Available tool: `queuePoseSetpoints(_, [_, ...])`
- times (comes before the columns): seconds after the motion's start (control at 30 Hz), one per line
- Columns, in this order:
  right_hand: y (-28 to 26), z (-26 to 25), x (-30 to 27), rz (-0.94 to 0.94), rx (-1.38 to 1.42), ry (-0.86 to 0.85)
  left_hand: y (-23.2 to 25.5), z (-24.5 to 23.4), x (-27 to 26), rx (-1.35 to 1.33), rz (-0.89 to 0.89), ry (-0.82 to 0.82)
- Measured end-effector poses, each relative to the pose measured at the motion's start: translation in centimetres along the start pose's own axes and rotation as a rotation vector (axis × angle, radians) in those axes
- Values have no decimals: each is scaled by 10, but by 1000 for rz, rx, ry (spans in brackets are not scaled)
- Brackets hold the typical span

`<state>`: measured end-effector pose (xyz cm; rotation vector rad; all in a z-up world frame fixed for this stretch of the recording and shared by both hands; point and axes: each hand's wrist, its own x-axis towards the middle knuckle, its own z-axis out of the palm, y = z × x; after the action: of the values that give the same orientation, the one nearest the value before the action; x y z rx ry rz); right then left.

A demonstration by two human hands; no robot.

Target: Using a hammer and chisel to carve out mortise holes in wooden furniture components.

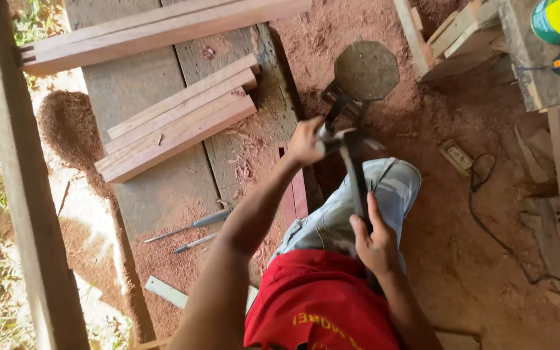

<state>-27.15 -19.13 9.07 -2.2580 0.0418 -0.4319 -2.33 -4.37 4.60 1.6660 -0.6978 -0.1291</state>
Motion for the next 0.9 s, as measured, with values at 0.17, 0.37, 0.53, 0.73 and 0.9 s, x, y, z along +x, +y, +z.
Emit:
queuePoseSetpoints(0.17, [-1,8,-13,399,188,8,-9,21,24,191,-170,252])
queuePoseSetpoints(0.37, [-13,-2,-17,485,228,18,-15,-7,10,22,-235,213])
queuePoseSetpoints(0.53, [-28,-13,-4,458,160,-15,-8,-22,14,-91,-77,270])
queuePoseSetpoints(0.73, [-34,-23,2,344,264,4,-21,-28,2,-42,-79,254])
queuePoseSetpoints(0.9, [-49,-52,23,49,243,13,-35,-34,-14,-46,-13,188])
